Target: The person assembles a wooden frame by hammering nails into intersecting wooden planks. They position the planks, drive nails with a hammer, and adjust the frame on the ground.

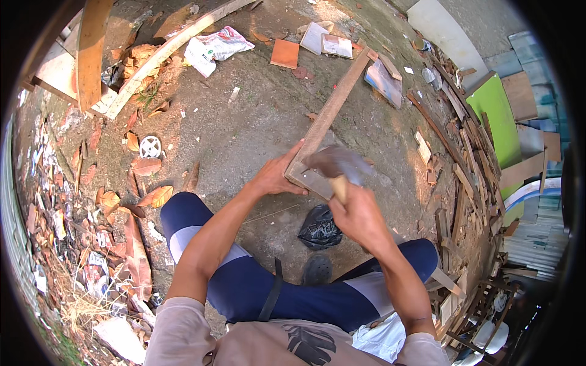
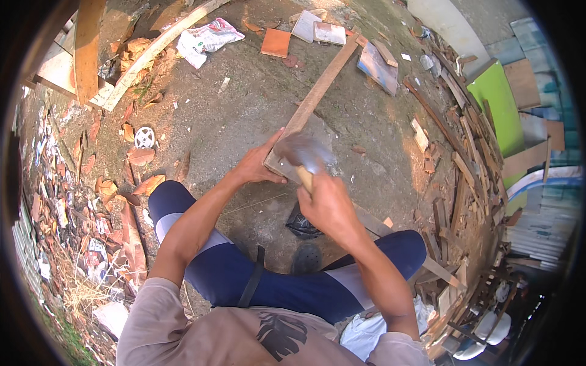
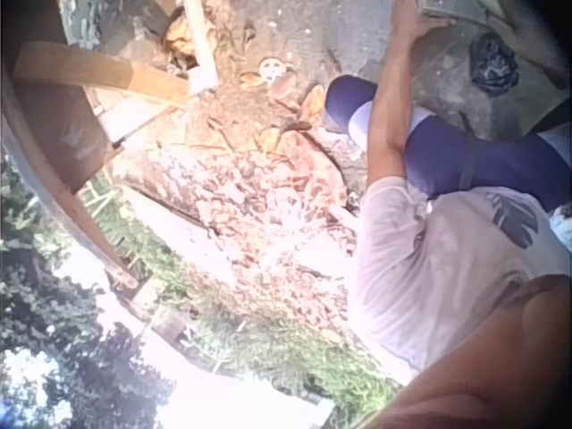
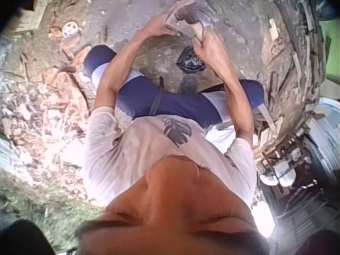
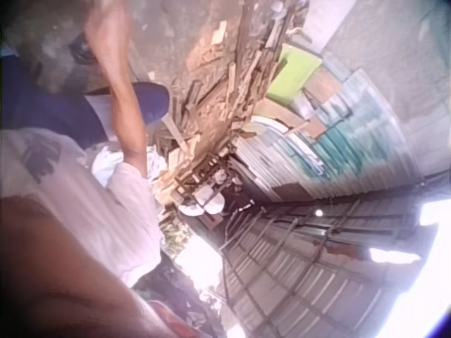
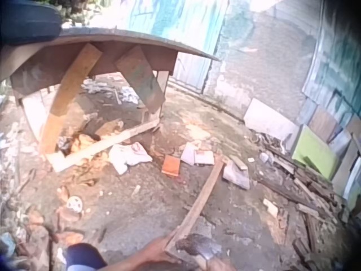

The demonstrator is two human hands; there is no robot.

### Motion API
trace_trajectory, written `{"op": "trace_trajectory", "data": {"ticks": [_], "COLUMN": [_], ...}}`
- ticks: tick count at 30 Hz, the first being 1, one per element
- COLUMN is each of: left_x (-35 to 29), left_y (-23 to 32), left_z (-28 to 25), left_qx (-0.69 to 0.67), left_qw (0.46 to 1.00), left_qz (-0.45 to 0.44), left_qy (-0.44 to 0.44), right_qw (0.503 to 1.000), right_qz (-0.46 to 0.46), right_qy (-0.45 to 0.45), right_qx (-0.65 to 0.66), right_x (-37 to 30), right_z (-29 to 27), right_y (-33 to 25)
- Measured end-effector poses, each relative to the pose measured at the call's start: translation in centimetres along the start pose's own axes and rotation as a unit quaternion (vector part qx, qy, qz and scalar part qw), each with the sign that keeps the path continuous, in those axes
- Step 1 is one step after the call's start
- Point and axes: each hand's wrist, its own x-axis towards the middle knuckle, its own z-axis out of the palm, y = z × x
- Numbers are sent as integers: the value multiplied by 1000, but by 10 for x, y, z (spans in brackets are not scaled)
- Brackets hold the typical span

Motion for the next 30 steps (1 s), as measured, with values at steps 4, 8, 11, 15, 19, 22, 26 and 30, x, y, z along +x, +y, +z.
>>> {"op": "trace_trajectory", "data": {"ticks": [4, 8, 11, 15, 19, 22, 26, 30], "left_x": [-2, -4, 0, -3, -4, 0, -3, -5], "left_y": [-8, -5, -1, -12, -6, 2, -3, -6], "left_z": [-1, -3, -1, 0, -3, -1, 0, -2], "left_qx": [-26, -17, -15, -22, -28, -10, -16, -19], "left_qw": [1000, 1000, 1000, 1000, 999, 1000, 1000, 999], "left_qz": [11, -5, -4, 3, -8, -3, -8, -23], "left_qy": [6, -2, -14, -5, -16, -22, -21, -23], "right_qw": [993, 970, 989, 989, 942, 962, 997, 971], "right_qz": [-49, -10, -71, -42, -2, -23, -34, -18], "right_qy": [80, 140, 100, 74, 178, 175, 45, 145], "right_qx": [77, 200, 82, 122, 284, 210, 52, 190], "right_x": [0, -6, -4, 8, -5, -2, 3, -2], "right_z": [-21, -28, 1, -20, -47, -11, -18, -39], "right_y": [-9, -23, 14, 1, -29, -1, 6, -18]}}
